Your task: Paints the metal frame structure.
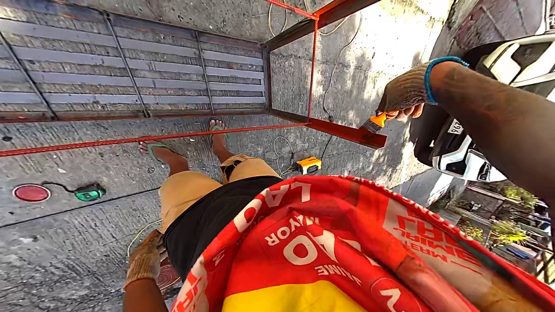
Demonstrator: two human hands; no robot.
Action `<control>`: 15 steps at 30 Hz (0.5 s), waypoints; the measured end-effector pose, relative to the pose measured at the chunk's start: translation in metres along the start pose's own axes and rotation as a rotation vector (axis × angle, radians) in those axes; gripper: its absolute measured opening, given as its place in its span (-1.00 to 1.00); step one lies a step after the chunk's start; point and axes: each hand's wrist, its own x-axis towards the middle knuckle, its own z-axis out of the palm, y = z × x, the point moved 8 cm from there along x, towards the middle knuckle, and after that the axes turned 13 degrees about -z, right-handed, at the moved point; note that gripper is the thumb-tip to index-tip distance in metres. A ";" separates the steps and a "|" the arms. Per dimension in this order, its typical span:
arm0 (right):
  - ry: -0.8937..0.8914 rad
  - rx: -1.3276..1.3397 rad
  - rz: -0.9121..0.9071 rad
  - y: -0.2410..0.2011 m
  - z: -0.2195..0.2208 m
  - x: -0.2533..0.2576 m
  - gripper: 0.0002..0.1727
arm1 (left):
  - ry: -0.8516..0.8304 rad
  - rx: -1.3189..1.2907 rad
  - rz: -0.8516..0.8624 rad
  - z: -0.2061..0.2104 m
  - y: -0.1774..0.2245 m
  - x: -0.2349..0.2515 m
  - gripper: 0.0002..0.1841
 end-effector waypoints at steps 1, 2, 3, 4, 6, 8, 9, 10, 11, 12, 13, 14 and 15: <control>0.041 -0.043 -0.052 -0.009 -0.006 0.003 -0.78 | -0.011 0.003 0.013 -0.001 0.000 0.003 -0.49; 0.086 -0.135 -0.111 -0.018 -0.016 0.011 -0.81 | -0.023 -0.003 0.030 -0.001 0.001 0.011 -0.48; 0.123 -0.244 -0.174 -0.028 -0.024 0.023 -0.82 | -0.030 -0.011 0.048 -0.003 0.002 0.014 -0.47; 0.131 -0.348 -0.225 -0.040 -0.025 0.040 -0.82 | -0.034 -0.032 0.047 -0.007 0.006 0.007 -0.48; 0.130 -0.459 -0.293 -0.063 -0.019 0.082 -0.78 | 0.003 -0.096 0.036 -0.018 0.014 -0.013 -0.56; 0.129 -0.460 -0.323 -0.082 -0.013 0.117 -0.76 | 0.017 -0.111 0.070 -0.024 0.027 -0.030 -0.59; 0.116 -0.449 -0.327 -0.089 -0.008 0.131 -0.73 | 0.024 -0.095 0.086 -0.026 0.031 -0.038 -0.59; 0.107 -0.437 -0.322 -0.093 -0.002 0.146 -0.72 | 0.039 -0.076 0.095 -0.028 0.034 -0.045 -0.57; 0.112 -0.423 -0.311 -0.095 0.004 0.160 -0.71 | 0.049 -0.061 0.098 -0.028 0.037 -0.050 -0.56; 0.102 -0.430 -0.308 -0.095 0.010 0.170 -0.71 | 0.046 -0.060 0.095 -0.028 0.037 -0.052 -0.54; 0.074 -0.430 -0.311 -0.096 0.016 0.175 -0.71 | 0.049 -0.071 0.088 -0.028 0.034 -0.048 -0.54; 0.042 -0.421 -0.317 -0.096 0.023 0.177 -0.70 | 0.051 -0.088 0.070 -0.028 0.030 -0.043 -0.54; 0.015 -0.394 -0.307 -0.093 0.027 0.173 -0.68 | 0.054 -0.104 0.049 -0.026 0.025 -0.036 -0.54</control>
